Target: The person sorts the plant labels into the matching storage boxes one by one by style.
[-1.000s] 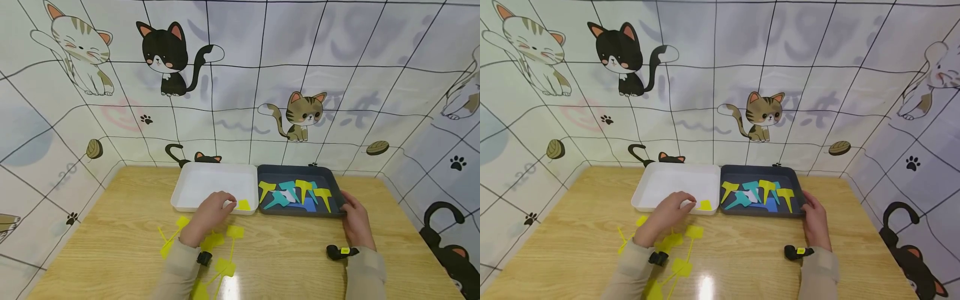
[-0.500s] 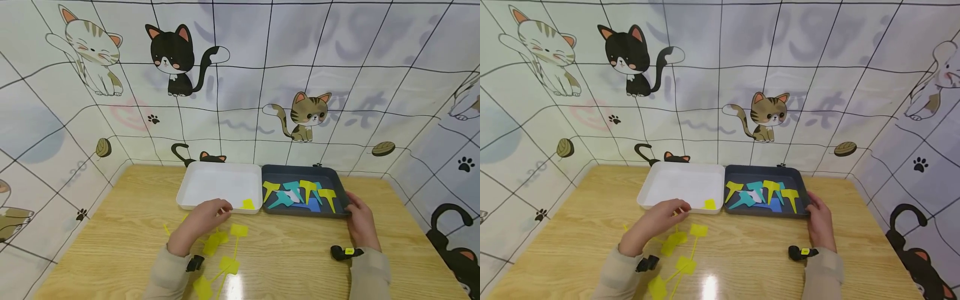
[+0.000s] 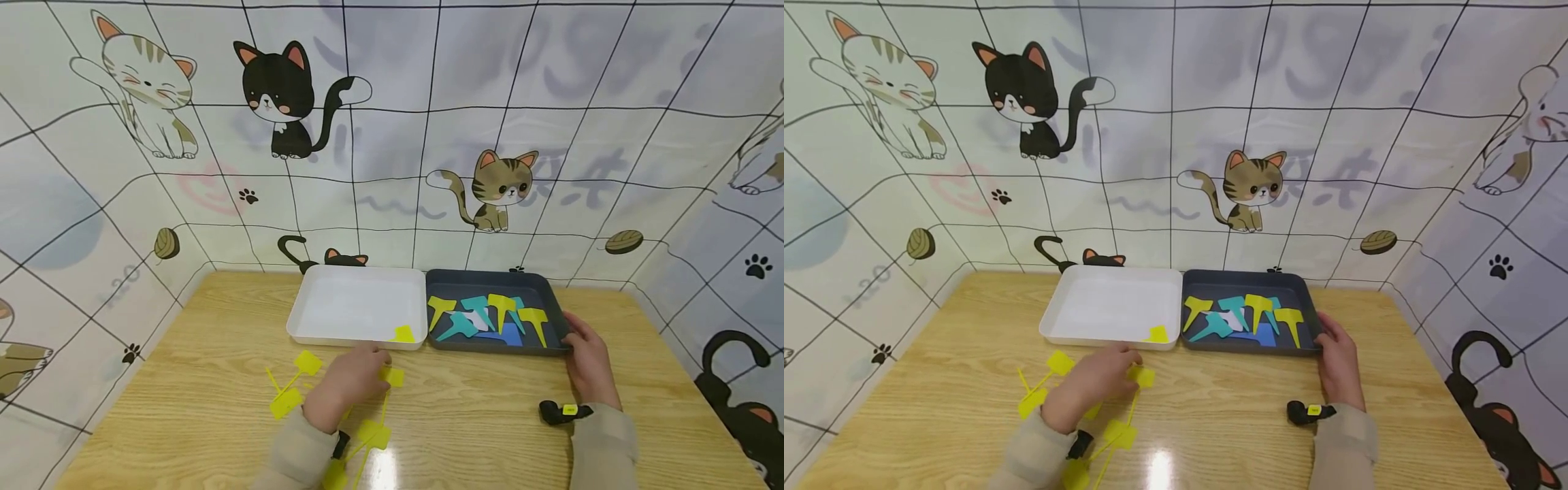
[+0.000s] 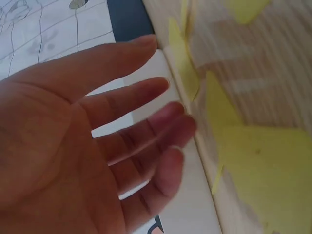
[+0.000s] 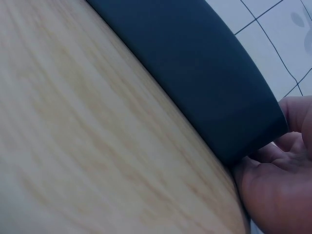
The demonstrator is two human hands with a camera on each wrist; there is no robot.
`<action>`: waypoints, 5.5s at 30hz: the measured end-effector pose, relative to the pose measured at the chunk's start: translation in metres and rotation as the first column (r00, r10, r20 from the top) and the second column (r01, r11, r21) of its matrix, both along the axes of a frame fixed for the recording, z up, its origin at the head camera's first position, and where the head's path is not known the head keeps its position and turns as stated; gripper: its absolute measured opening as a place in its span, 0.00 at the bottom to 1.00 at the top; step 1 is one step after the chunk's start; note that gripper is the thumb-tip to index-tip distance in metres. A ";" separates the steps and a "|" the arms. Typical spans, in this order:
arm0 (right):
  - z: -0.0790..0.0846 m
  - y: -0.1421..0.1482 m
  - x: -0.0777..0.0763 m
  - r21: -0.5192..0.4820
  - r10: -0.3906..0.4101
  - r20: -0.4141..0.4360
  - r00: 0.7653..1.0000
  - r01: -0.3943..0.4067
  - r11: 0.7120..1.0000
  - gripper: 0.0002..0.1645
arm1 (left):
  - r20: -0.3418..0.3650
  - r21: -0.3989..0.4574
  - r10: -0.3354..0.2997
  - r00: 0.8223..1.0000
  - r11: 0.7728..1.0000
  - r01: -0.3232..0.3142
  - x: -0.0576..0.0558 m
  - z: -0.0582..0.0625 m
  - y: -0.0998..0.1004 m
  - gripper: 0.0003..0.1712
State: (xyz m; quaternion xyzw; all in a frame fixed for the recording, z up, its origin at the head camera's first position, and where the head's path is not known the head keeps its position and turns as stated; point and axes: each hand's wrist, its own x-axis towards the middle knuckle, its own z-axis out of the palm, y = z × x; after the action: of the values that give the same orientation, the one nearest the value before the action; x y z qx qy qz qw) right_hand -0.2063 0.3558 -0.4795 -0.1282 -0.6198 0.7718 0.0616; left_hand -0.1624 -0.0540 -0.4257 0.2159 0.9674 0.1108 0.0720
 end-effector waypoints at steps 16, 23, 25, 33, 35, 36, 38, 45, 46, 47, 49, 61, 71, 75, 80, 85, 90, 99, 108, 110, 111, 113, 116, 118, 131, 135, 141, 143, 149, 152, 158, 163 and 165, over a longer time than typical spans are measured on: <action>-0.001 -0.001 -0.002 0.005 -0.009 -0.001 1.000 0.009 1.000 0.35 | -0.022 -0.001 0.002 1.000 1.000 -0.002 0.009 -0.004 0.006 0.18; -0.001 0.000 -0.001 0.000 -0.010 0.005 1.000 0.010 1.000 0.35 | 0.014 0.026 -0.003 1.000 1.000 0.003 0.007 -0.005 0.005 0.19; -0.001 -0.001 -0.001 0.005 -0.010 0.015 1.000 0.010 1.000 0.35 | 0.023 0.039 -0.007 1.000 0.999 0.006 0.006 -0.005 0.004 0.18; 0.000 -0.002 -0.001 -0.004 -0.016 0.027 1.000 0.016 1.000 0.35 | 0.027 0.063 -0.023 0.999 0.998 0.021 0.005 -0.007 0.001 0.13; 0.000 -0.002 -0.001 0.002 -0.021 0.029 0.999 0.021 1.000 0.34 | 0.019 0.063 -0.030 0.999 0.998 0.028 0.005 -0.008 0.000 0.13; 0.000 -0.002 -0.001 0.003 -0.023 0.031 0.999 0.023 1.000 0.35 | 0.017 0.064 -0.035 0.999 0.997 0.034 0.005 -0.009 0.000 0.13; 0.000 -0.002 -0.001 0.013 -0.026 0.037 0.999 0.026 1.000 0.34 | 0.021 0.066 -0.048 0.999 0.997 0.046 0.004 -0.009 -0.001 0.12; -0.001 -0.002 -0.001 0.034 -0.024 0.045 0.999 0.022 0.999 0.34 | 0.058 0.120 -0.067 0.996 0.991 0.060 0.000 -0.010 0.000 0.13; -0.001 -0.001 -0.001 0.031 -0.017 0.040 0.999 0.016 0.999 0.34 | 0.053 0.131 -0.070 0.996 0.989 0.062 -0.001 -0.010 0.001 0.15; 0.000 -0.001 0.000 0.026 -0.013 0.037 0.999 0.012 1.000 0.34 | 0.044 0.141 -0.075 0.996 0.988 0.068 -0.002 -0.011 0.001 0.16; -0.001 -0.001 0.000 0.023 -0.005 0.031 1.000 0.004 1.000 0.34 | 0.027 0.163 -0.078 0.997 0.984 0.073 -0.003 -0.011 0.003 0.17; 0.000 -0.002 0.000 0.009 -0.015 0.029 0.999 0.015 1.000 0.34 | 0.038 0.326 -0.031 0.999 0.945 0.017 -0.009 -0.002 0.001 0.15; 0.002 -0.003 0.000 0.012 -0.014 0.044 0.999 0.013 1.000 0.34 | -0.044 0.437 0.048 0.998 0.899 -0.024 -0.016 0.003 -0.006 0.03; 0.002 -0.003 0.000 0.008 -0.018 0.044 0.999 0.018 1.000 0.34 | -0.098 0.483 0.093 0.991 0.875 -0.035 -0.018 0.003 -0.008 0.07; 0.001 -0.003 0.001 0.011 -0.017 0.044 0.999 0.016 1.000 0.34 | -0.136 0.573 0.152 0.979 0.818 -0.047 -0.021 0.004 -0.013 0.17; 0.002 -0.003 0.001 0.024 -0.015 0.049 0.999 0.014 1.000 0.33 | -0.084 0.617 0.198 0.977 0.780 -0.105 -0.025 0.003 -0.017 0.23; 0.003 -0.003 0.001 0.018 -0.006 0.046 0.999 0.005 1.000 0.33 | -0.104 0.595 0.238 0.966 0.793 -0.131 -0.027 -0.002 -0.020 0.23; 0.004 -0.004 0.002 0.034 -0.008 0.079 0.997 0.005 0.999 0.33 | -0.252 0.578 0.341 0.906 0.804 -0.142 -0.032 -0.011 -0.026 0.15; 0.004 -0.004 0.001 0.039 -0.003 0.047 0.999 0.001 0.999 0.33 | -0.187 0.523 0.339 0.922 0.829 -0.198 -0.036 -0.014 -0.030 0.10; 0.004 -0.004 0.001 0.034 -0.002 0.046 0.999 0.000 0.999 0.33 | -0.121 0.501 0.312 0.942 0.839 -0.214 -0.036 -0.014 -0.031 0.12; 0.004 -0.004 0.001 0.034 0.000 0.046 0.999 -0.001 0.999 0.33 | -0.096 0.486 0.292 0.952 0.848 -0.211 -0.035 -0.014 -0.031 0.13; 0.004 -0.005 0.001 0.033 0.001 0.048 0.999 -0.003 0.999 0.33 | -0.070 0.458 0.258 0.964 0.867 -0.199 -0.035 -0.016 -0.030 0.14; 0.004 -0.005 0.001 0.033 0.002 0.049 0.999 -0.003 0.999 0.33 | -0.074 0.391 0.208 0.975 0.906 -0.163 -0.035 -0.018 -0.030 0.17; 0.004 -0.005 0.001 0.033 0.003 0.047 0.999 -0.004 0.999 0.33 | -0.081 0.334 0.182 0.980 0.931 -0.145 -0.034 -0.020 -0.031 0.18; 0.001 -0.004 0.002 0.028 0.004 0.036 0.999 -0.005 1.000 0.33 | -0.079 0.223 0.115 0.990 0.970 -0.095 -0.032 -0.023 -0.032 0.18; 0.002 -0.004 0.002 0.028 0.007 0.044 0.999 -0.008 1.000 0.32 | -0.081 0.223 0.113 0.990 0.970 -0.093 -0.032 -0.022 -0.032 0.18; 0.003 -0.004 0.002 0.022 0.010 0.041 0.999 -0.010 1.000 0.33 | -0.078 0.246 0.114 0.990 0.965 -0.091 -0.032 -0.022 -0.032 0.19; 0.002 -0.004 0.002 0.018 0.007 0.039 0.999 -0.008 1.000 0.33 | -0.072 0.290 0.121 0.990 0.952 -0.095 -0.032 -0.022 -0.033 0.19; 0.001 -0.004 0.002 0.014 -0.004 0.045 0.999 0.003 1.000 0.33 | -0.061 0.430 0.125 0.990 0.898 -0.087 -0.033 -0.014 -0.037 0.18; 0.000 -0.003 0.002 0.016 -0.007 0.049 0.999 0.007 1.000 0.33 | -0.064 0.454 0.131 0.989 0.886 -0.088 -0.031 -0.006 -0.041 0.17; 0.002 -0.003 0.001 0.013 -0.008 0.029 1.000 0.008 1.000 0.33 | -0.086 0.482 0.162 0.983 0.871 -0.101 -0.026 0.012 -0.049 0.17; 0.003 -0.003 0.000 0.014 0.005 0.017 1.000 -0.006 1.000 0.33 | -0.011 0.459 0.128 0.992 0.882 -0.109 -0.018 0.024 -0.053 0.16; 0.002 -0.003 0.000 0.012 0.008 0.015 1.000 -0.008 1.000 0.33 | 0.033 0.413 0.083 0.996 0.906 -0.090 -0.015 0.027 -0.052 0.15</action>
State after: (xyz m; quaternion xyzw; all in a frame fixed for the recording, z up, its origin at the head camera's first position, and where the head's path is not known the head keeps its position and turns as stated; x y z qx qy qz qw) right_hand -0.2058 0.3527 -0.4772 -0.1310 -0.6255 0.7672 0.0546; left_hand -0.1770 -0.1061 -0.3990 0.1824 0.9300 0.3179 0.0268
